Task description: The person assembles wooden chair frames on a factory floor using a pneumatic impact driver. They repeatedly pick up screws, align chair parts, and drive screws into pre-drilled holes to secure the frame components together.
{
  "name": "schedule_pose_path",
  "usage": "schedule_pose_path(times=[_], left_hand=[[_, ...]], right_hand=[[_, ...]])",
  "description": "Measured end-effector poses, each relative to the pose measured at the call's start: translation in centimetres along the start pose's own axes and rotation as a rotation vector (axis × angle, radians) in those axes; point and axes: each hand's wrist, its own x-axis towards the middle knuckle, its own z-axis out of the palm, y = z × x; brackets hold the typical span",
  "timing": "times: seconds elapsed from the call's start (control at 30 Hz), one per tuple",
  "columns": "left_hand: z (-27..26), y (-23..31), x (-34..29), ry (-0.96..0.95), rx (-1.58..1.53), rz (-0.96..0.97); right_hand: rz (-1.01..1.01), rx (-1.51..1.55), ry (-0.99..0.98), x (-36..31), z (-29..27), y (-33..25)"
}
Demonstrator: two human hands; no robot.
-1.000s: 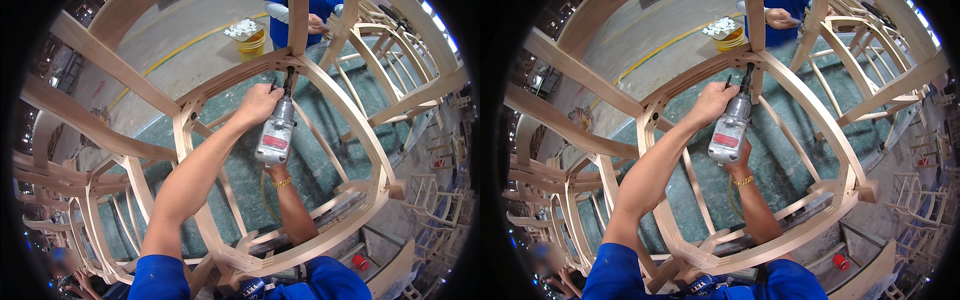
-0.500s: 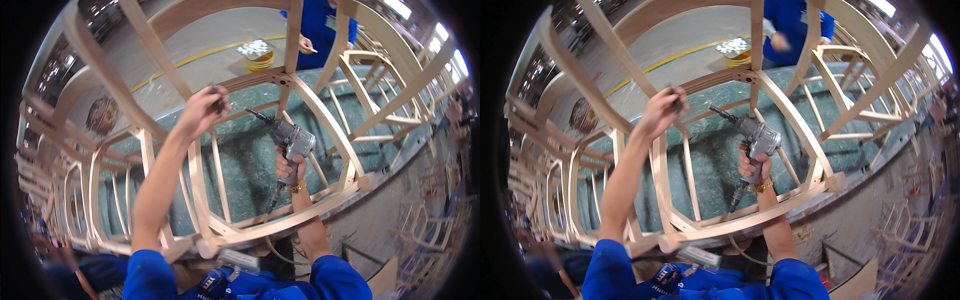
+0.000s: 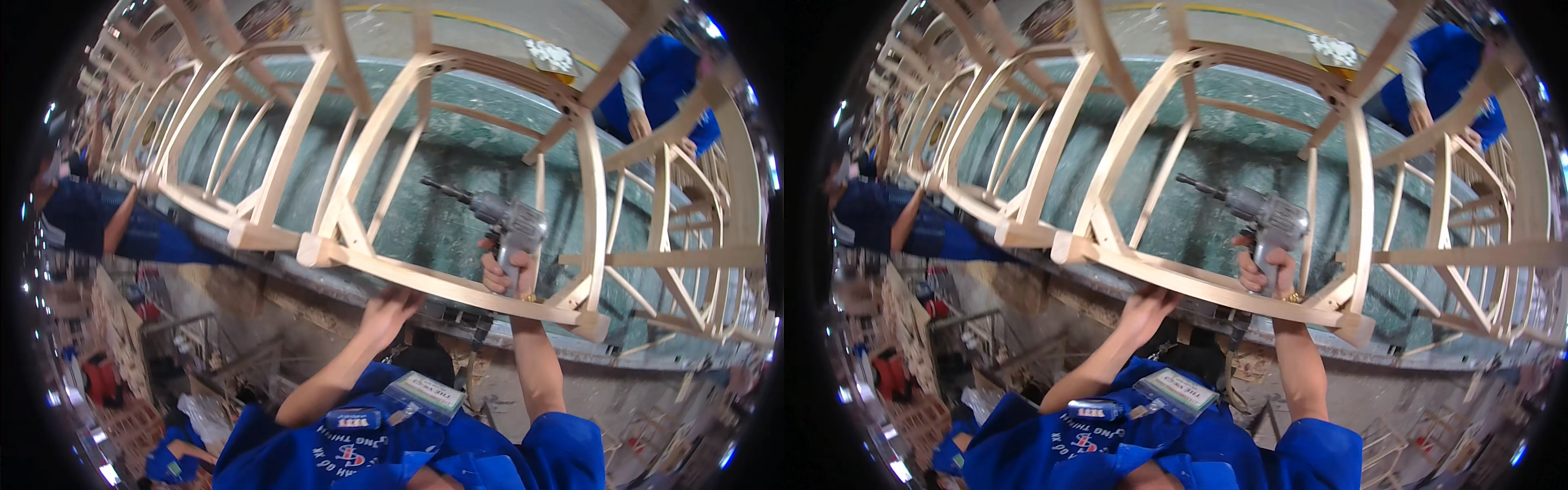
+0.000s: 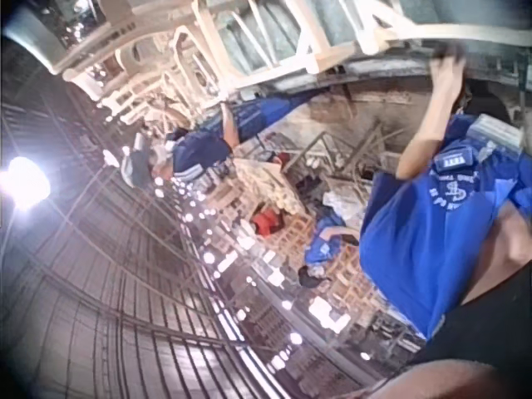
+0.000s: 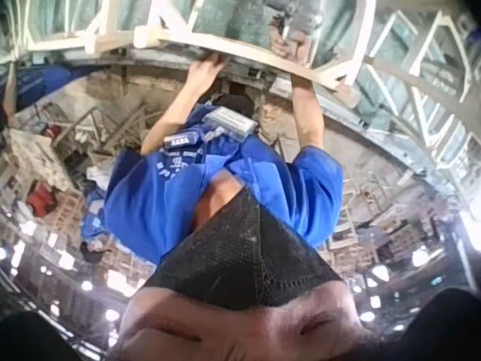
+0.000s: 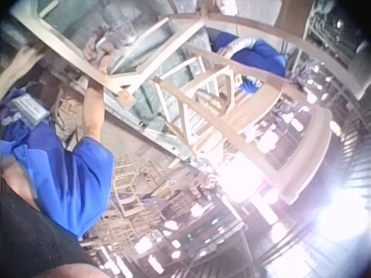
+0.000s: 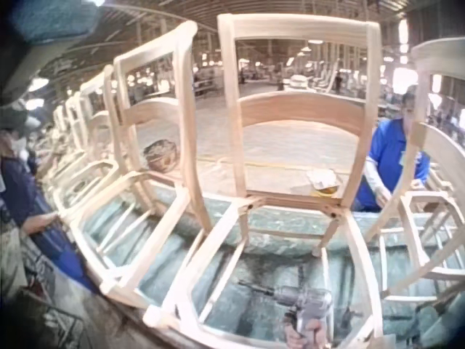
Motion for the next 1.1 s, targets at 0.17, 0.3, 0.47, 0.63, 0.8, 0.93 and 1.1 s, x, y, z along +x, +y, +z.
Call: schedule_pose_path(times=[0.17,0.3,0.47,0.63,0.8,0.93,1.1], left_hand=[[5.4,3.6,10.8,-0.047,-0.324,0.385],[6.7,4.7,12.5,-0.140,-0.289,0.344],[5.3,5.3,12.6,-0.165,-0.149,0.396],[4.3,5.2,11.9,-0.148,-0.163,0.537],[4.7,3.1,10.8,-0.171,-0.188,0.508],[4.8,2.3,9.9,-0.292,-0.403,0.514],[5.0,2.0,9.6,-0.423,-0.515,0.514]], right_hand=[[0.022,-0.038,0.000,-1.4,0.4,0.3],[0.067,-0.108,0.114,-1.2,1.0,-0.1],[0.188,-0.218,0.261,0.1,1.0,-0.8],[0.204,-1.110,0.748,1.7,0.7,-0.3],[0.117,-1.611,0.916,2.4,-0.6,-0.4],[-0.128,-1.870,0.825,3.8,-0.3,-3.6],[-0.194,-1.885,0.801,5.9,2.6,-4.9]])
